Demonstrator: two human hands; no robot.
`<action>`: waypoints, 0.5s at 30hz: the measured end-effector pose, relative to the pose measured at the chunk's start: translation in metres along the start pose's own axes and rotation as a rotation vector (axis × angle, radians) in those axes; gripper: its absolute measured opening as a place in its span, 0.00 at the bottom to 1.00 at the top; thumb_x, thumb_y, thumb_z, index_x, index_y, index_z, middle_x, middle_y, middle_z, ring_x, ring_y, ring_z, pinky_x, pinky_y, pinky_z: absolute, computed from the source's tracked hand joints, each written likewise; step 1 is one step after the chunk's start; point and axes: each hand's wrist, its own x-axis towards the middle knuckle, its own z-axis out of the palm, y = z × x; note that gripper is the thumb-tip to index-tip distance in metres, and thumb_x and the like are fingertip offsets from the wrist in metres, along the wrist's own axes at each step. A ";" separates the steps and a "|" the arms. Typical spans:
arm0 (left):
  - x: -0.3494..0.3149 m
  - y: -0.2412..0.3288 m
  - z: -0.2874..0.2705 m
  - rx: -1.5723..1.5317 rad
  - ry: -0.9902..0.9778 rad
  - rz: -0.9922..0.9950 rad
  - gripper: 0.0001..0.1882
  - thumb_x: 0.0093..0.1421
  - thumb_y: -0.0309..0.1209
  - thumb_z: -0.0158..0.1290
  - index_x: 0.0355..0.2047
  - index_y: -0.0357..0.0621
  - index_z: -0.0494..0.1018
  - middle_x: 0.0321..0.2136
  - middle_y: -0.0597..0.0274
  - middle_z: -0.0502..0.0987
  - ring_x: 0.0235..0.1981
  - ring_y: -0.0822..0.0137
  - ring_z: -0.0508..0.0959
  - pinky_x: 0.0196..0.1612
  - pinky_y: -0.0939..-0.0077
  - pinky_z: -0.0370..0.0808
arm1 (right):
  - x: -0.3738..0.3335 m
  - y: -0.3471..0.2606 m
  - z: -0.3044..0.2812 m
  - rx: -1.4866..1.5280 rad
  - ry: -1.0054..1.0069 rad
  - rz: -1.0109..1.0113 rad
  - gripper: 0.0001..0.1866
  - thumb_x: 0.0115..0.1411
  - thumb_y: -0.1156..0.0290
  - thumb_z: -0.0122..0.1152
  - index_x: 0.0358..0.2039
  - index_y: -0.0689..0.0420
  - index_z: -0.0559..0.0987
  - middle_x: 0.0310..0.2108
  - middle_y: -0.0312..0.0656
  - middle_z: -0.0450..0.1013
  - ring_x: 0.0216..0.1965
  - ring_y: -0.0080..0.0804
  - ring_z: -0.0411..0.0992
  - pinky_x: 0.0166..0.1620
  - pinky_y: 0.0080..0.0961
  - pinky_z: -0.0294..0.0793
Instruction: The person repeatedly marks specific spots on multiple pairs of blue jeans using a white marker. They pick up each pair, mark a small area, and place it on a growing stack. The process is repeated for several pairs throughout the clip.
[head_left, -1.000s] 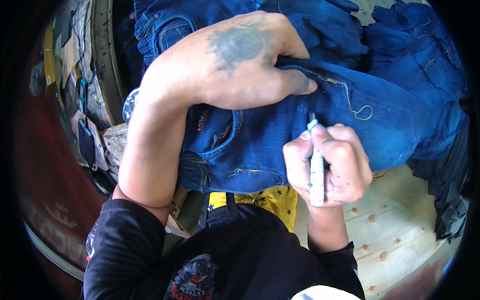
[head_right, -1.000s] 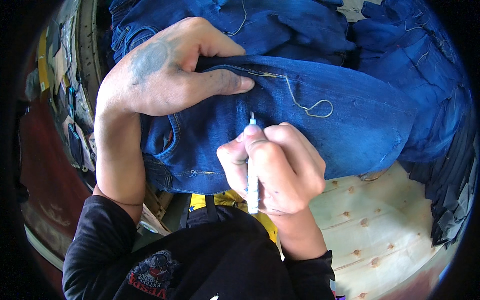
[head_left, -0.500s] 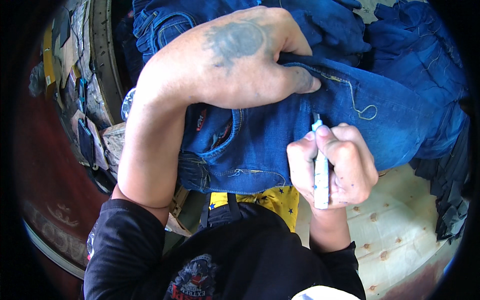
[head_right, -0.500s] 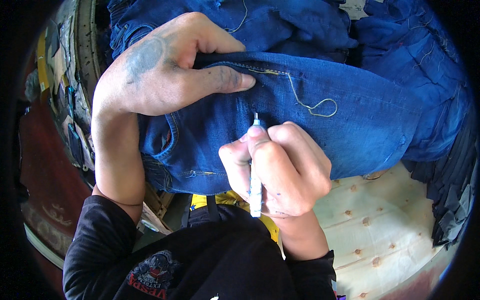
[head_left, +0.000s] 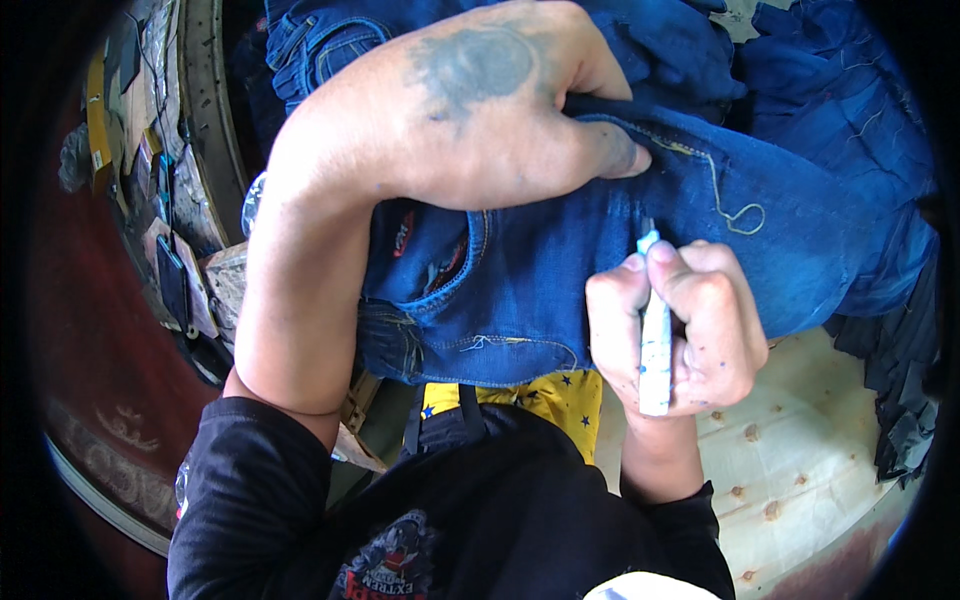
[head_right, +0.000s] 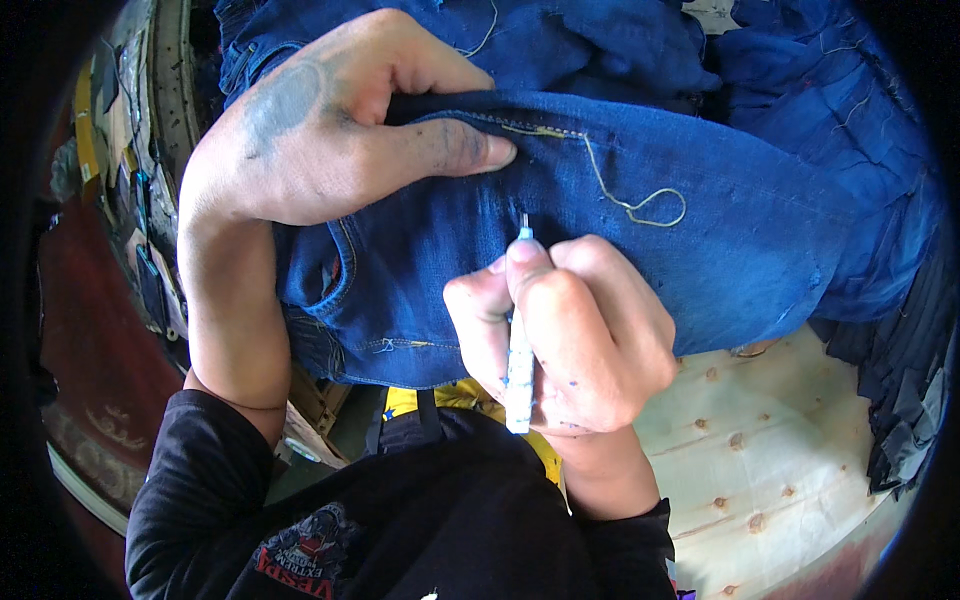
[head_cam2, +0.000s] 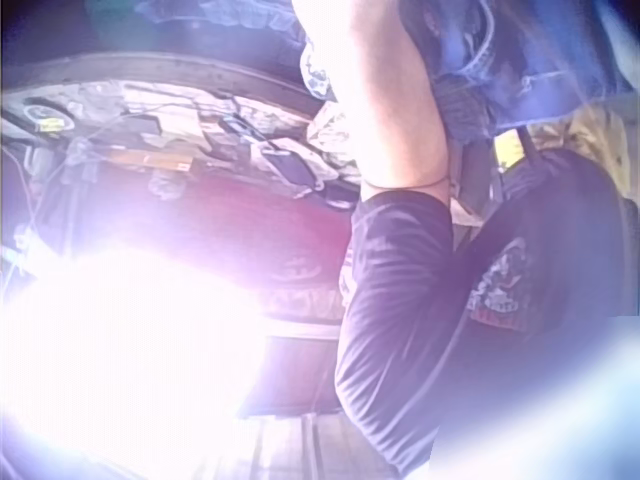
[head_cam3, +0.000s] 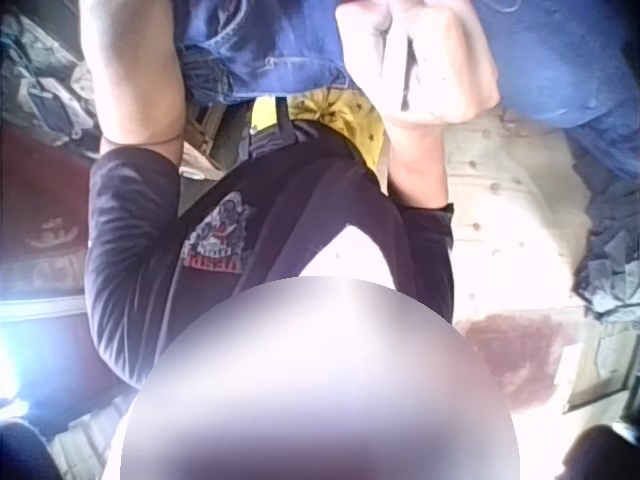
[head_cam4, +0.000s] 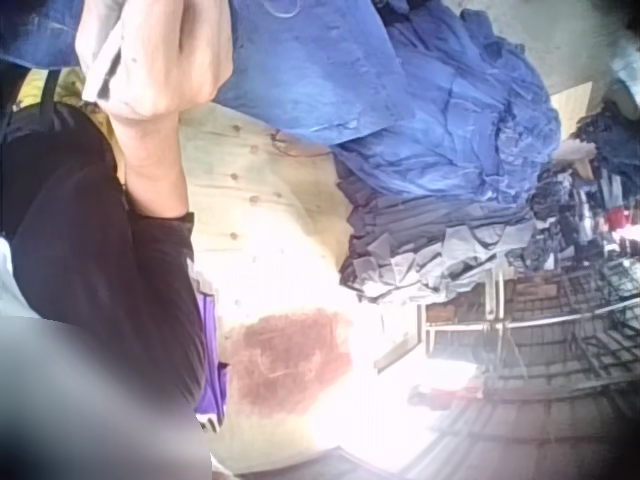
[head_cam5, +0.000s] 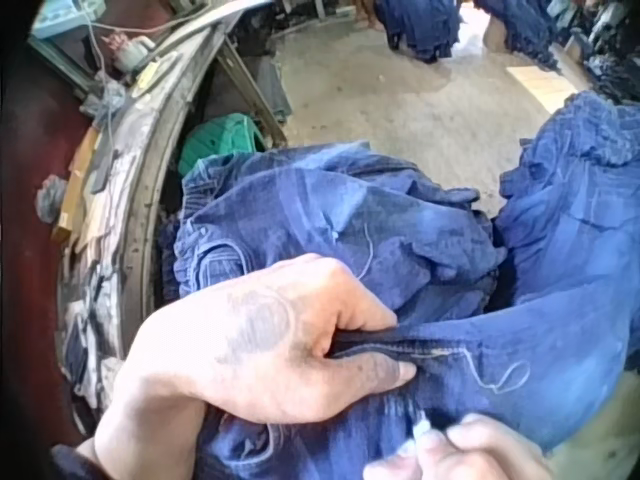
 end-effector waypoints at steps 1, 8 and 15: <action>0.001 -0.001 -0.001 0.014 0.061 0.078 0.16 0.67 0.37 0.64 0.34 0.33 0.84 0.23 0.41 0.81 0.25 0.46 0.82 0.30 0.59 0.75 | 0.000 -0.001 0.000 -0.038 0.003 0.021 0.08 0.47 0.88 0.67 0.29 0.65 0.79 0.19 0.43 0.71 0.15 0.32 0.70 0.19 0.24 0.70; -0.010 0.005 0.006 0.174 0.144 0.125 0.17 0.67 0.40 0.63 0.34 0.34 0.84 0.24 0.42 0.82 0.26 0.47 0.83 0.31 0.60 0.75 | 0.000 -0.001 0.001 0.001 0.030 0.012 0.08 0.47 0.89 0.66 0.27 0.65 0.78 0.18 0.43 0.70 0.15 0.31 0.69 0.19 0.24 0.69; -0.008 0.004 0.000 0.122 0.166 0.058 0.15 0.63 0.37 0.69 0.41 0.36 0.87 0.28 0.51 0.86 0.29 0.73 0.82 0.35 0.71 0.76 | -0.010 0.003 -0.007 -0.059 -0.040 0.015 0.09 0.49 0.87 0.68 0.29 0.64 0.78 0.20 0.43 0.70 0.16 0.32 0.69 0.20 0.25 0.69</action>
